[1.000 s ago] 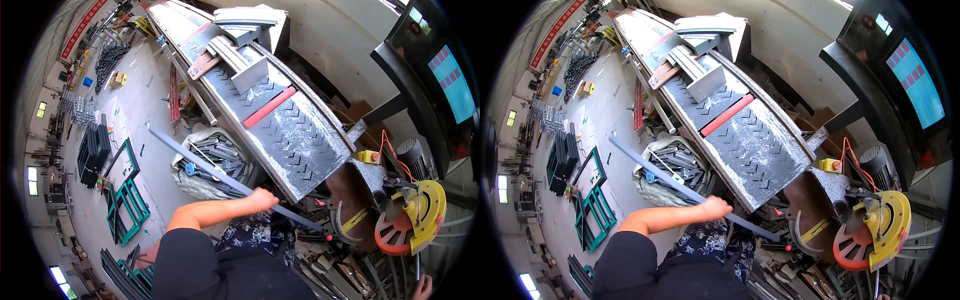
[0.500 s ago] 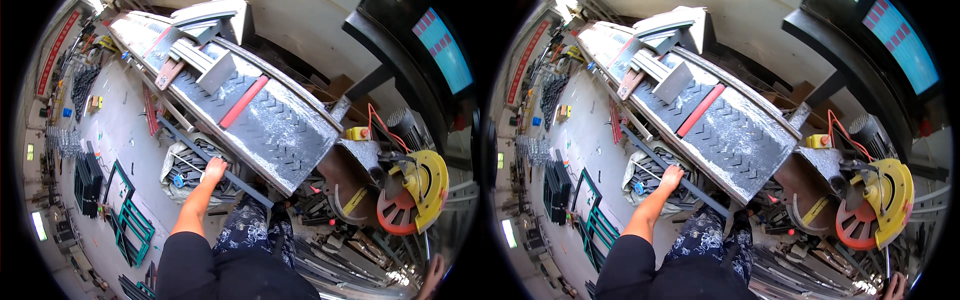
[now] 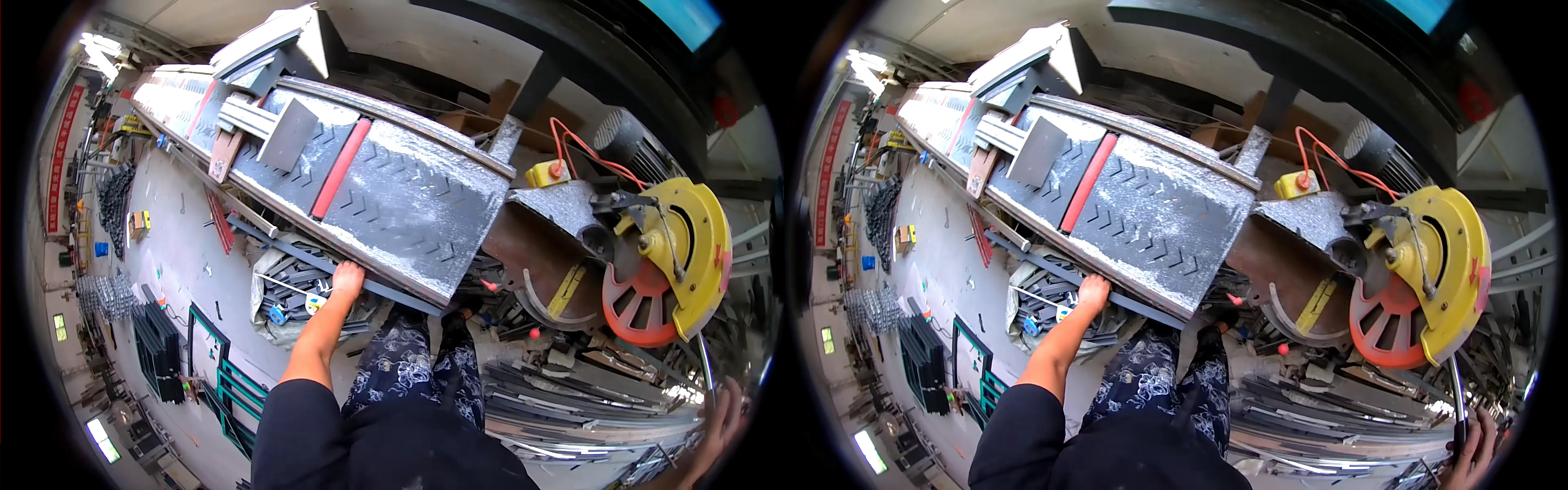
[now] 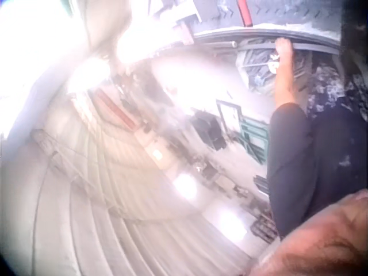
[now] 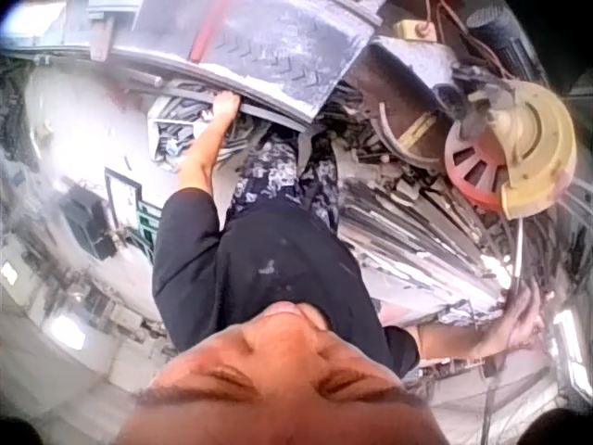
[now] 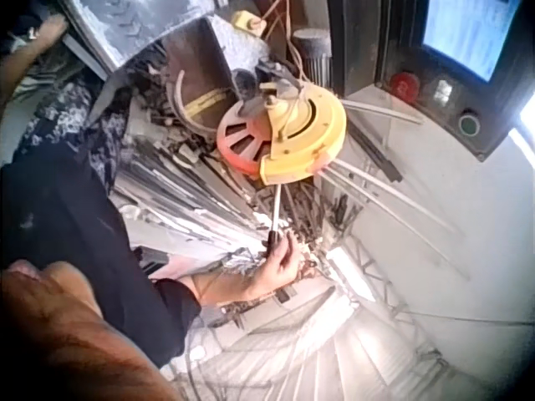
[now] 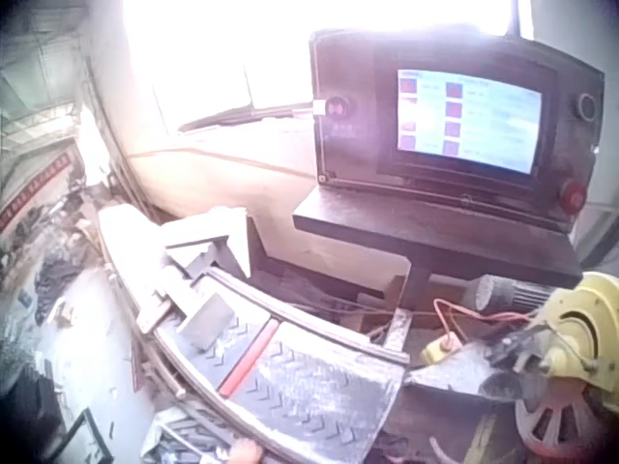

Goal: The person positions metal strips on a cutting machine and uses a circular saw to cut them, then interacts with a control panel. They move green window frames from a stack on the workshop floor by hand.

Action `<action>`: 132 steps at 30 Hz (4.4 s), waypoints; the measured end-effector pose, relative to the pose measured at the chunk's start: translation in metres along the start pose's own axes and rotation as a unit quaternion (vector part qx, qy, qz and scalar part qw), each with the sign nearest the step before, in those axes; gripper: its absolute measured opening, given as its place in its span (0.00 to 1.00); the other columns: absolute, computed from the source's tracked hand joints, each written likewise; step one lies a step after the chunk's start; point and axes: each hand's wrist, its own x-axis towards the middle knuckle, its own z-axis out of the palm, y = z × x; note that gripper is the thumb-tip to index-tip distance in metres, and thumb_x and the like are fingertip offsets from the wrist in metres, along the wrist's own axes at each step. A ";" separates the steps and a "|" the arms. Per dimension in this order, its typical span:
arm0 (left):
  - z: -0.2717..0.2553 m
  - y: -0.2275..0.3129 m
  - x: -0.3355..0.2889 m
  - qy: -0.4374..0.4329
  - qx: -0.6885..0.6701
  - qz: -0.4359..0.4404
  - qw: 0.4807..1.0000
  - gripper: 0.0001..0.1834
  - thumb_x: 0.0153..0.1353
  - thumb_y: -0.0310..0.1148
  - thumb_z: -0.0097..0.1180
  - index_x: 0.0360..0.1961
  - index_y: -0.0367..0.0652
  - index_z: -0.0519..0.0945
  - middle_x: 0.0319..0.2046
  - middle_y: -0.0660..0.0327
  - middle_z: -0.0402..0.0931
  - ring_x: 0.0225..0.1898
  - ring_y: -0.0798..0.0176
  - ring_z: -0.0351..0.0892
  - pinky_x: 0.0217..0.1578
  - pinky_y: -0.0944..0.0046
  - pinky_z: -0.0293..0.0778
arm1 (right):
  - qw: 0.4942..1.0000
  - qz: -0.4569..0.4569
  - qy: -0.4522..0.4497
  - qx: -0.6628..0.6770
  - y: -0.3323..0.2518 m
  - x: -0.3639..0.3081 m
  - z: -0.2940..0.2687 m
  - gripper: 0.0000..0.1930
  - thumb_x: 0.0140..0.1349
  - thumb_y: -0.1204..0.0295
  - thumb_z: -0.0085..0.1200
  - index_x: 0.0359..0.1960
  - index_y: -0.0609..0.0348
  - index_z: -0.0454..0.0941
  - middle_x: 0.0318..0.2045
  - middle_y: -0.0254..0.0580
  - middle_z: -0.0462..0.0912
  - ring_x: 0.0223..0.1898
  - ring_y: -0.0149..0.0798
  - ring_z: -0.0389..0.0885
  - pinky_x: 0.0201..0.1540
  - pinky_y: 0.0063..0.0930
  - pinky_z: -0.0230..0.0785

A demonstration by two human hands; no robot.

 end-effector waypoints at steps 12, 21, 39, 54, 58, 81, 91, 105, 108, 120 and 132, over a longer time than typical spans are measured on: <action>-0.091 0.062 -0.055 0.266 -0.122 -0.060 0.954 0.09 0.51 0.25 0.57 0.34 0.37 0.75 0.40 0.50 0.74 0.44 0.45 0.74 0.43 0.50 0.72 | 0.972 0.122 -0.127 -0.154 0.263 0.097 0.198 0.09 0.62 0.68 0.55 0.40 0.59 0.80 0.28 0.37 0.82 0.29 0.30 0.80 0.29 0.26 0.73; -0.133 0.151 -0.068 0.246 -0.263 0.058 0.931 0.15 0.52 0.22 0.57 0.43 0.38 0.77 0.45 0.50 0.75 0.49 0.45 0.75 0.50 0.53 0.73 | 0.927 0.071 -0.225 -0.292 0.337 0.107 0.365 0.08 0.61 0.70 0.53 0.37 0.59 0.81 0.28 0.41 0.82 0.31 0.38 0.81 0.33 0.31 0.73; -0.193 0.311 0.108 0.180 -0.153 0.267 0.934 0.07 0.57 0.30 0.51 0.34 0.45 0.80 0.33 0.54 0.80 0.37 0.53 0.81 0.38 0.53 0.76 | 0.916 -0.229 -0.284 -0.166 0.050 -0.028 0.479 0.09 0.59 0.70 0.48 0.30 0.54 0.81 0.33 0.46 0.83 0.34 0.47 0.83 0.33 0.43 0.77; -0.206 -0.020 0.231 0.313 -0.070 0.210 0.924 0.04 0.50 0.23 0.50 0.30 0.39 0.73 0.30 0.50 0.71 0.37 0.46 0.73 0.38 0.51 0.70 | 0.749 0.332 -0.260 0.510 0.044 -0.041 0.562 0.16 0.66 0.61 0.56 0.36 0.66 0.73 0.28 0.47 0.83 0.24 0.35 0.82 0.25 0.26 0.76; -0.204 -0.052 0.255 0.301 -0.087 0.236 0.920 0.07 0.49 0.22 0.52 0.32 0.38 0.75 0.30 0.50 0.72 0.38 0.44 0.73 0.39 0.52 0.70 | 0.669 0.431 -0.232 0.560 0.041 -0.017 0.586 0.15 0.70 0.64 0.48 0.40 0.69 0.73 0.29 0.52 0.84 0.26 0.41 0.84 0.26 0.28 0.79; -0.214 0.241 0.193 0.300 -0.156 0.297 0.893 0.18 0.43 0.33 0.69 0.34 0.40 0.77 0.35 0.54 0.74 0.42 0.48 0.74 0.43 0.51 0.69 | 0.757 0.434 -0.257 0.416 0.046 0.002 0.575 0.14 0.66 0.66 0.55 0.29 0.67 0.76 0.23 0.52 0.83 0.11 0.36 0.76 0.15 0.26 0.71; -0.224 0.235 0.192 0.270 -0.133 0.258 0.918 0.16 0.42 0.34 0.71 0.29 0.39 0.79 0.31 0.52 0.75 0.38 0.46 0.76 0.38 0.48 0.72 | 0.884 -0.120 -0.243 0.380 -0.037 -0.039 0.218 0.06 0.63 0.71 0.56 0.37 0.60 0.79 0.26 0.38 0.83 0.28 0.31 0.82 0.32 0.27 0.74; -0.223 0.242 0.193 0.289 -0.115 0.257 0.915 0.14 0.45 0.40 0.69 0.29 0.43 0.81 0.33 0.57 0.77 0.41 0.51 0.77 0.40 0.50 0.73 | 0.959 -0.111 -0.226 -0.129 -0.044 0.018 -0.013 0.31 0.48 0.58 0.67 0.49 0.68 0.76 0.32 0.53 0.82 0.34 0.51 0.82 0.42 0.36 0.73; -0.216 0.232 0.195 0.313 -0.132 0.258 0.904 0.14 0.45 0.40 0.69 0.29 0.43 0.81 0.31 0.57 0.77 0.40 0.51 0.78 0.39 0.50 0.73 | 0.957 -0.156 -0.185 -0.158 -0.029 -0.011 0.008 0.33 0.49 0.58 0.67 0.53 0.67 0.74 0.34 0.54 0.81 0.35 0.51 0.80 0.41 0.38 0.72; -0.212 0.236 0.200 0.244 -0.105 0.217 0.939 0.14 0.45 0.43 0.68 0.32 0.49 0.82 0.36 0.62 0.77 0.46 0.58 0.76 0.44 0.56 0.69 | 0.917 0.305 -0.214 0.145 0.163 -0.179 0.171 0.09 0.62 0.71 0.58 0.38 0.54 0.69 0.13 0.30 0.65 0.07 0.28 0.64 0.08 0.21 0.55; -0.205 0.234 0.200 0.294 -0.103 0.240 0.919 0.13 0.45 0.41 0.66 0.33 0.50 0.82 0.35 0.65 0.77 0.44 0.61 0.76 0.43 0.57 0.68 | 0.906 0.334 -0.205 0.160 0.166 -0.185 0.193 0.08 0.63 0.73 0.55 0.34 0.56 0.67 0.12 0.31 0.63 0.06 0.28 0.62 0.07 0.22 0.54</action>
